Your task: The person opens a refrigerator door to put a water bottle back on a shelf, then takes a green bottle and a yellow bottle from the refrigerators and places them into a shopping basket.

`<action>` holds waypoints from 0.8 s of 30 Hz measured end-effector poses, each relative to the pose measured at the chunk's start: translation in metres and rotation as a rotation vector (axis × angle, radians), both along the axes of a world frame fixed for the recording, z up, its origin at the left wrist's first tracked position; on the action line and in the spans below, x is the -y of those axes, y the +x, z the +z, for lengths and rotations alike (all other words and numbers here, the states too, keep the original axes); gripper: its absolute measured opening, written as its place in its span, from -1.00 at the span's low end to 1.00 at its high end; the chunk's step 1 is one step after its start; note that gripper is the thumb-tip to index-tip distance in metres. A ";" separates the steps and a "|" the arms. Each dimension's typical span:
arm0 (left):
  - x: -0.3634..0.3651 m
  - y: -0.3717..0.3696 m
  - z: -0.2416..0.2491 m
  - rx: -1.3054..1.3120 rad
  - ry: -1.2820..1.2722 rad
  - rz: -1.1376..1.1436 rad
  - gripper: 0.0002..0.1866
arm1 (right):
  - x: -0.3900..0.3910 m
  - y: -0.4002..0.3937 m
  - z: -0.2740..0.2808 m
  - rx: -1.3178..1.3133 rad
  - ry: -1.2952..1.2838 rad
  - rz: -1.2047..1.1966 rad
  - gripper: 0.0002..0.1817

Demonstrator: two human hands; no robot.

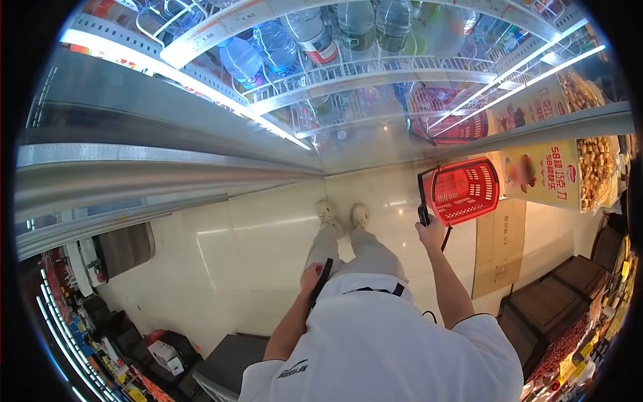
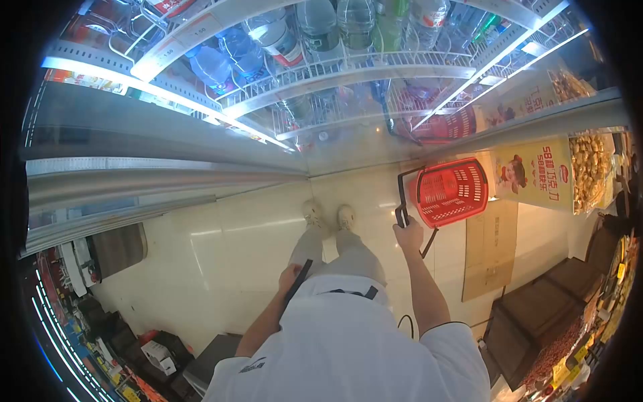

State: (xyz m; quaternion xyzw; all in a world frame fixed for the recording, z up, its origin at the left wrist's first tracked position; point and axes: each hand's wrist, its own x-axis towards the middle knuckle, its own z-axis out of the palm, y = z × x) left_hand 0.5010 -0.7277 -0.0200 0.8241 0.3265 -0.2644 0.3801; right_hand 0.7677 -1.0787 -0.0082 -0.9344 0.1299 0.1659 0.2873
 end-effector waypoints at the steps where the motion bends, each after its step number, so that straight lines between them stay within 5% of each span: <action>1: -0.002 -0.008 -0.002 -0.050 0.006 0.014 -0.61 | -0.003 0.002 0.002 -0.112 -0.008 -0.036 -0.53; 5: -0.008 -0.023 0.009 -0.087 0.025 0.052 -0.58 | -0.012 -0.004 -0.011 -0.162 -0.008 -0.048 -0.45; 7: -0.012 -0.028 0.012 -0.048 0.024 0.067 -0.57 | -0.020 -0.012 -0.024 0.058 -0.121 0.004 -0.68; 15: -0.037 -0.048 0.012 -0.036 -0.004 0.048 -0.66 | -0.028 -0.059 -0.020 0.063 -0.095 -0.099 -0.36; 24: -0.113 -0.111 -0.005 0.076 0.060 0.029 -0.66 | -0.043 -0.115 -0.007 -0.166 -0.306 -0.006 -0.63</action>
